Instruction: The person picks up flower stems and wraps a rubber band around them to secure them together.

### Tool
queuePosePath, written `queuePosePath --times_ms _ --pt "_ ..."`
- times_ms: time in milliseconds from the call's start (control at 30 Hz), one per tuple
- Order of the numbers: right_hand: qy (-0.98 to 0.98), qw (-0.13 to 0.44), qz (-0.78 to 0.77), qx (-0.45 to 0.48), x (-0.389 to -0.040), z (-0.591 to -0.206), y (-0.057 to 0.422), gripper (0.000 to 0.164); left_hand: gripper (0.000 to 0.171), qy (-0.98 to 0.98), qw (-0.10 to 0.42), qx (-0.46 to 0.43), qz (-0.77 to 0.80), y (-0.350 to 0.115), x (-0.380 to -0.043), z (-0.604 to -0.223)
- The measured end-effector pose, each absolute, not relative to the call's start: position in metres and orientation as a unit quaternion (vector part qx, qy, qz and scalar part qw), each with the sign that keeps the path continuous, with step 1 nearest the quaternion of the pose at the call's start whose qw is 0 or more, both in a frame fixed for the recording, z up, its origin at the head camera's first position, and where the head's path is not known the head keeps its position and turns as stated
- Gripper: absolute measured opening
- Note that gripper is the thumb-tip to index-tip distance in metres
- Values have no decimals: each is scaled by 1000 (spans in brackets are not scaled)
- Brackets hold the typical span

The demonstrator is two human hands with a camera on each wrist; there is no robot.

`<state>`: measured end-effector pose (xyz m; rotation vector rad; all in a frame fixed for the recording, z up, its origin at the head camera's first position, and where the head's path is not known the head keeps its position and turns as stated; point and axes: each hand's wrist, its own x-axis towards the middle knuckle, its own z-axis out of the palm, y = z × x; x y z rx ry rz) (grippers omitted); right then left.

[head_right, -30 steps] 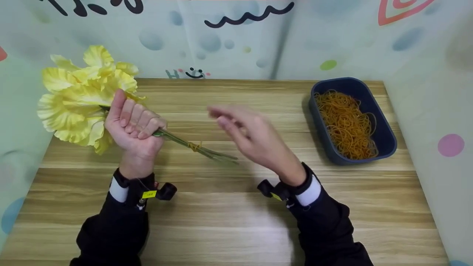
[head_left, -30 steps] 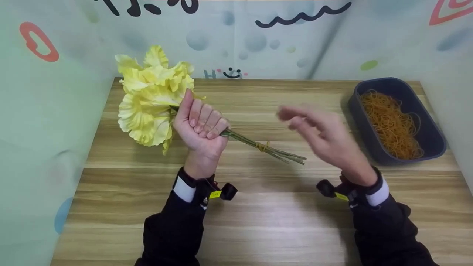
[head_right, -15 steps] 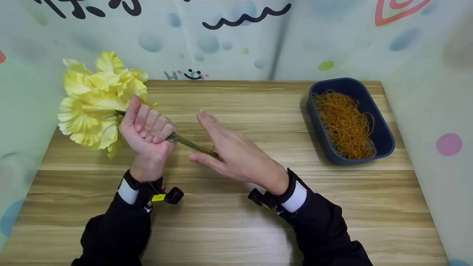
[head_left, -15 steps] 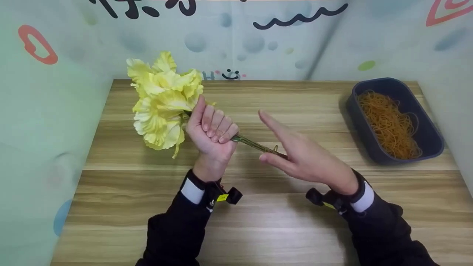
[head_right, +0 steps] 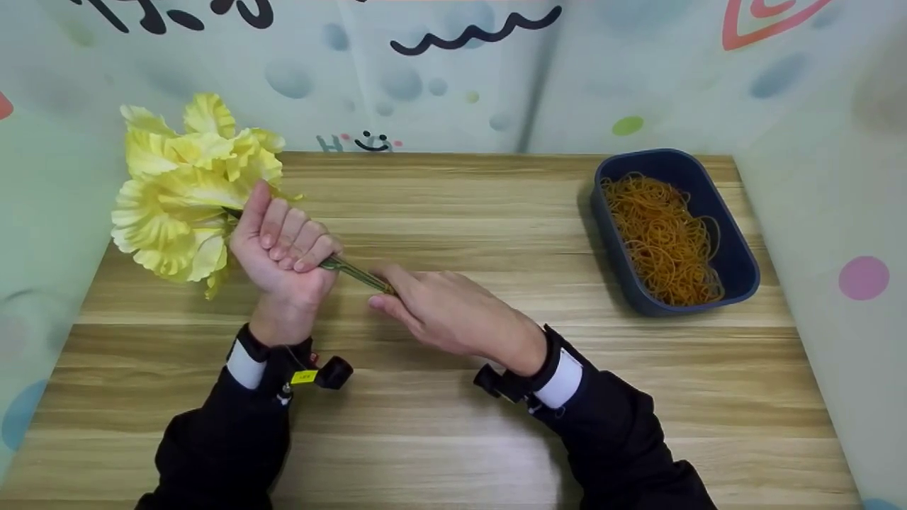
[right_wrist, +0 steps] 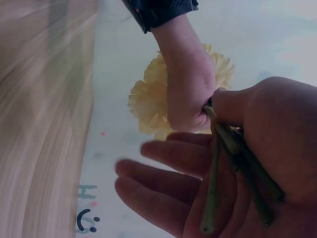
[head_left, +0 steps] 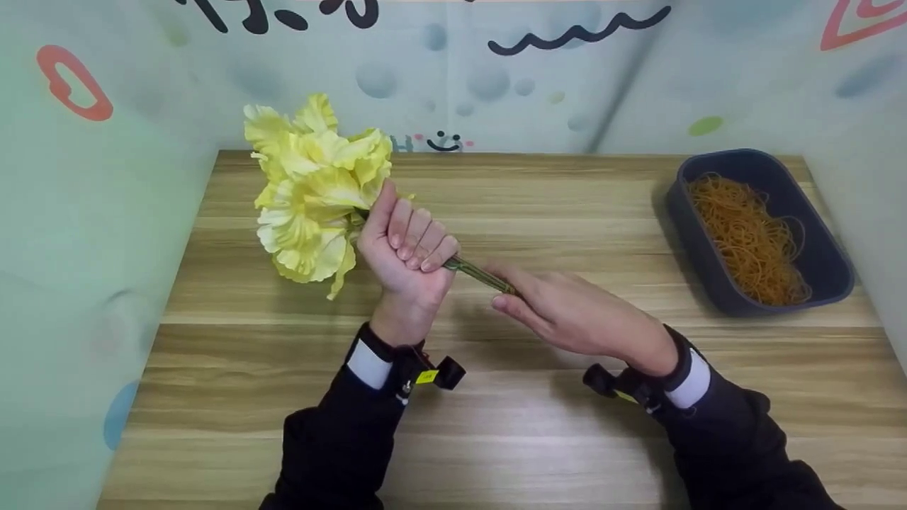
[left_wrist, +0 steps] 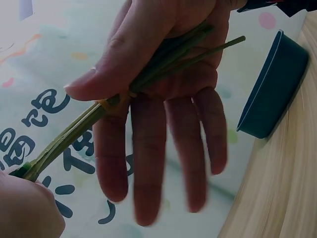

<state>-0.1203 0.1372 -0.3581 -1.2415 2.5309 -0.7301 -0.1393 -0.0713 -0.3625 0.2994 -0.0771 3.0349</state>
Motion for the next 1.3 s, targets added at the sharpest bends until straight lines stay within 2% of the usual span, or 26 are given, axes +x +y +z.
queuePosePath --times_ms 100,200,467,633,967,1300 --pt "858 111 -253 -434 -121 -359 136 36 65 -27 47 98 994 -72 -140 -362" --pt "860 100 -248 -435 -122 -359 136 30 66 -21 47 94 994 -72 -140 -362" --pt "864 68 -249 -432 -120 -358 136 35 67 4 37 70 997 -73 -142 -365" --pt "860 54 -246 -443 -120 -357 138 29 65 1 42 71 997 -74 -143 -367" --pt "859 60 -258 -438 -119 -358 139 21 63 34 36 49 998 -72 -144 -365" --pt "857 73 -286 -421 -122 -354 140 26 51 72 10 17 997 -69 -144 -361"
